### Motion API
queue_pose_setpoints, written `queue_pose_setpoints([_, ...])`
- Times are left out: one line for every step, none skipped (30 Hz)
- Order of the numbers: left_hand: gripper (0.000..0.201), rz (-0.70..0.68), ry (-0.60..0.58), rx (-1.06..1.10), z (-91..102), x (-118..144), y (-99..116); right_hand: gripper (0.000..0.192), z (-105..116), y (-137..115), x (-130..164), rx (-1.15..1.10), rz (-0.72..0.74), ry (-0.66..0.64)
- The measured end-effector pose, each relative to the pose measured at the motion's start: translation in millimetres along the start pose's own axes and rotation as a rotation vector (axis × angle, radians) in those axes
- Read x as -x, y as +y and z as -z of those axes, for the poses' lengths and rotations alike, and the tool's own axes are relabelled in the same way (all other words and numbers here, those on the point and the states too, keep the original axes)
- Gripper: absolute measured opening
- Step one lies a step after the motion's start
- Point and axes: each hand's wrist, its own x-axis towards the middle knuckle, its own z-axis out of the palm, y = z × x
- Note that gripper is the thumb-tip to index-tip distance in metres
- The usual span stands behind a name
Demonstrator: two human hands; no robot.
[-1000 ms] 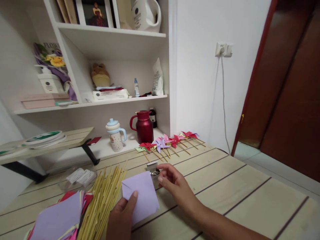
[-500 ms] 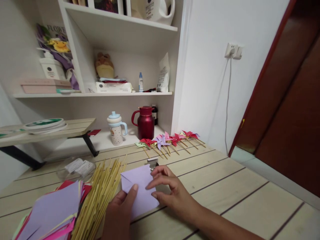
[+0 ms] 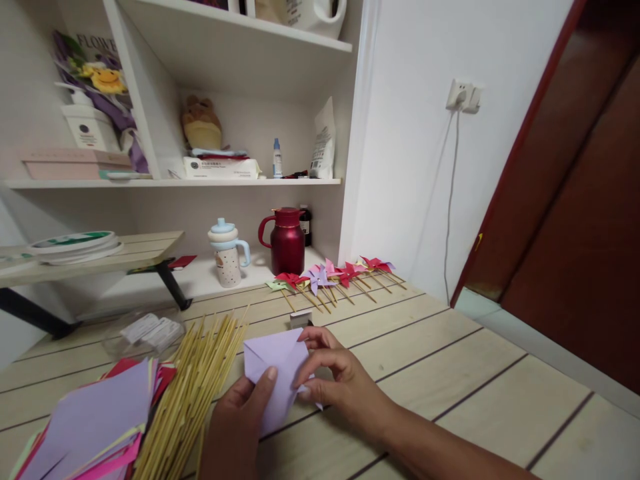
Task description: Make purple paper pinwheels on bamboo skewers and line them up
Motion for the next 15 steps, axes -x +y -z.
queue_pose_setpoints([0.026, 0.001, -0.035, -0.015, -0.9, 1, 2, 0.024, 0, 1, 0, -0.016, -0.018, 0.012])
queue_pose_setpoints([0.025, 0.002, -0.058, -0.018, -2.2, 3, 5, 0.025, -1, 2, 0, -0.032, -0.036, 0.025])
queue_pose_setpoints([0.024, 0.015, -0.059, -0.026, -3.9, 5, 10, 0.025, -1, 3, 0, -0.046, -0.053, 0.037])
queue_pose_setpoints([0.024, 0.026, -0.043, -0.038, -5.8, 8, 15, 0.025, -1, 4, 0, -0.06, -0.07, 0.048])
queue_pose_setpoints([0.024, 0.03, -0.025, -0.043, -7.8, 10, 20, 0.025, -1, 5, 0, -0.072, -0.085, 0.056])
queue_pose_setpoints([0.024, 0.032, -0.019, -0.05, -9.6, 12, 25, 0.026, -1, 5, -1, -0.081, -0.096, 0.062])
queue_pose_setpoints([0.024, 0.029, -0.014, -0.056, -11.1, 14, 29, 0.027, -2, 5, -1, -0.086, -0.107, 0.067])
queue_pose_setpoints([0.025, 0.027, -0.012, -0.064, -12.2, 16, 32, 0.027, -2, 5, -1, -0.085, -0.115, 0.069])
queue_pose_setpoints([0.025, 0.025, -0.014, -0.075, -12.9, 17, 33, 0.027, -2, 4, -1, -0.082, -0.121, 0.067])
queue_pose_setpoints([0.026, 0.023, -0.012, -0.088, -13.2, 17, 34, 0.027, -3, 3, -1, -0.078, -0.125, 0.061])
queue_pose_setpoints([0.026, 0.024, -0.006, -0.101, -13.2, 17, 34, 0.027, -3, 3, -1, -0.073, -0.126, 0.054])
queue_pose_setpoints([0.026, 0.025, -0.003, -0.113, -13.1, 17, 33, 0.027, -4, 2, 0, -0.067, -0.124, 0.046])
queue_pose_setpoints([0.026, 0.025, -0.001, -0.126, -12.9, 17, 32, 0.027, -4, 1, 0, -0.058, -0.118, 0.039])
queue_pose_setpoints([0.026, 0.02, 0.002, -0.138, -12.8, 17, 31, 0.027, -4, 1, 0, -0.047, -0.111, 0.035])
queue_pose_setpoints([0.026, 0.014, 0.003, -0.147, -12.8, 16, 30, 0.028, -4, 0, 0, -0.034, -0.103, 0.034])
